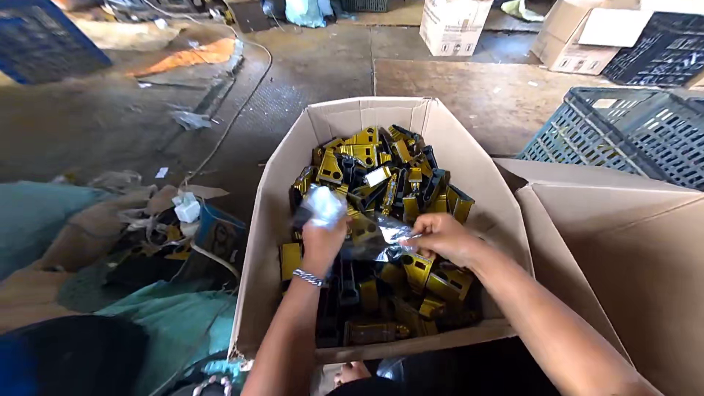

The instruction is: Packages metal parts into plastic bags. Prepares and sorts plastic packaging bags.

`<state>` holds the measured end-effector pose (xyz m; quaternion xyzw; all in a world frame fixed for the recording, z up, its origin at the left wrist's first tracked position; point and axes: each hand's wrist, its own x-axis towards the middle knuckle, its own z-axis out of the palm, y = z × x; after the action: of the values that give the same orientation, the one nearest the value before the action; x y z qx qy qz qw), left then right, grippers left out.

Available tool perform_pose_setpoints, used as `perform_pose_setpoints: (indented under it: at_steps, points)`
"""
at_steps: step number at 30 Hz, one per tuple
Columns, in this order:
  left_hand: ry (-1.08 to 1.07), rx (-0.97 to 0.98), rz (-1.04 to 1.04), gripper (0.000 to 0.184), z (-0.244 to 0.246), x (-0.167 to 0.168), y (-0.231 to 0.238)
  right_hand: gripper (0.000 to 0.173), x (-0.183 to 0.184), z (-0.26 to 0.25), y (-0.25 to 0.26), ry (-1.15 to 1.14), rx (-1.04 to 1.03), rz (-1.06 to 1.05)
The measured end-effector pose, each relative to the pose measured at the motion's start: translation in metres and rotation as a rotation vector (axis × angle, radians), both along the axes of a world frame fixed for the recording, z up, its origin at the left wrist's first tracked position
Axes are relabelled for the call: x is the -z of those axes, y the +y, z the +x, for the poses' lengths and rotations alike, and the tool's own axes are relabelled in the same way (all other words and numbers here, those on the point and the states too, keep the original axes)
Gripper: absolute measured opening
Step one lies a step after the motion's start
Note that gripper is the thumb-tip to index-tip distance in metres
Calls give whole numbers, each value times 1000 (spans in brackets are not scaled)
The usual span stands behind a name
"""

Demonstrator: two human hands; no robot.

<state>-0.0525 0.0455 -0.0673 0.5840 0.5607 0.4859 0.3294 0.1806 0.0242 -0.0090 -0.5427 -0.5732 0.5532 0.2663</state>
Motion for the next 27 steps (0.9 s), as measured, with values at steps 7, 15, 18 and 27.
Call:
perform_pose_setpoints:
  at_steps: [7, 15, 18, 27]
  points:
    - [-407, 292, -197, 42, 23, -32, -27, 32, -15, -6, 15, -138, -236, 152]
    - [-105, -33, 71, 41, 5, 5, -1, 43, 71, -1, 30, -1027, -862, 122]
    - [-84, -16, 88, 40, 9, 9, 2, 40, 95, 1, 39, -1245, -1053, 295]
    - [114, 1, 184, 40, 14, 13, -3, 39, 38, 54, 18, -956, -517, 189]
